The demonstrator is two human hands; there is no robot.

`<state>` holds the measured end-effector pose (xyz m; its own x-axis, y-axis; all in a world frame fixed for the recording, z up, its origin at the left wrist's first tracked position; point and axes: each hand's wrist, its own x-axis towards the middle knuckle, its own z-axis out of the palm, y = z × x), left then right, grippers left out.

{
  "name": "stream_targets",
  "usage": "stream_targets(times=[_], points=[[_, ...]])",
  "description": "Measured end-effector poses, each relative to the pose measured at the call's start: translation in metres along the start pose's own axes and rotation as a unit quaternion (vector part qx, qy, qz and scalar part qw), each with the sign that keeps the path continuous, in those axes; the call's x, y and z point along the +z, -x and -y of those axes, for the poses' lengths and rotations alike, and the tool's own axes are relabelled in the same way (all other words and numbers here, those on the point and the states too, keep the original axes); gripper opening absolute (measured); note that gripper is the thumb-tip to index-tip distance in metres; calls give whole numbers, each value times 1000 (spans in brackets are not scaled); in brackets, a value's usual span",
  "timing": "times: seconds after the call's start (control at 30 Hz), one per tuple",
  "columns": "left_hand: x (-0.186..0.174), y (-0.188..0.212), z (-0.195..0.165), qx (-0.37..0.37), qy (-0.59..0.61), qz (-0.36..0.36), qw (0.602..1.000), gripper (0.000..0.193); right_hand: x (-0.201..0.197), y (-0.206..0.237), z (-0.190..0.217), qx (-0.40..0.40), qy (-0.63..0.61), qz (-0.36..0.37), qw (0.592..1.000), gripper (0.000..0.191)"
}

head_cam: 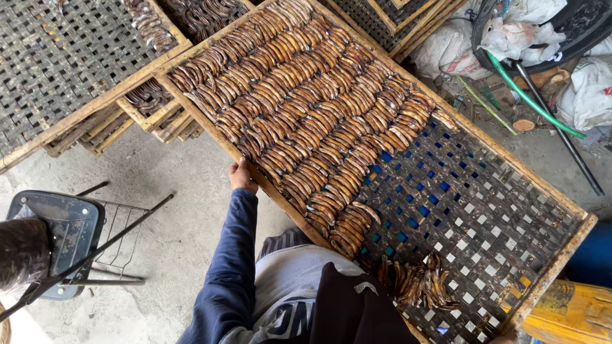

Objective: The person picks up dried banana slices and lays them in neat rows on a woven bamboo drying tray, filling the empty half of the tray. They briefly reach to another stacked tray to gather more slices and continue placing them in rows.

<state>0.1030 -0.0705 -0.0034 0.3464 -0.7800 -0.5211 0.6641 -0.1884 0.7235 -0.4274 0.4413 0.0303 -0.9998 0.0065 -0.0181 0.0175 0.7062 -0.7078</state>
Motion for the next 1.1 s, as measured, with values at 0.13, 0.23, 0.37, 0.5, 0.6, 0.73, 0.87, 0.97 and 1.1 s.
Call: stream_targets(times=[0.13,0.23,0.37,0.5,0.6,0.73,0.87,0.97,1.1], points=[[0,2,-8,46,23,16,999,17,-9,16,-8,40,-87,-4,995,44],[-1,3,-13,47,32,14,998,14,-18,33,-14,67,-150,-5,986,44],[0,3,-18,55,10,35,998,8,-16,36,-17,77,-214,-8,974,44],[-2,7,-27,42,-18,64,997,11,-5,22,-27,40,-31,-11,999,50],[-7,15,-35,24,-68,77,994,13,-3,21,-42,-57,6,6,998,53],[-12,15,-37,23,-64,159,985,26,-2,24,-50,-6,117,-49,992,50],[-14,9,-38,-7,-139,13,990,35,-3,27,-45,-29,140,-113,983,38],[-21,20,-18,365,-359,-68,856,58,3,42,-19,-83,109,-77,988,35],[-13,71,32,573,-503,115,637,38,46,101,50,-134,-106,198,965,25]])
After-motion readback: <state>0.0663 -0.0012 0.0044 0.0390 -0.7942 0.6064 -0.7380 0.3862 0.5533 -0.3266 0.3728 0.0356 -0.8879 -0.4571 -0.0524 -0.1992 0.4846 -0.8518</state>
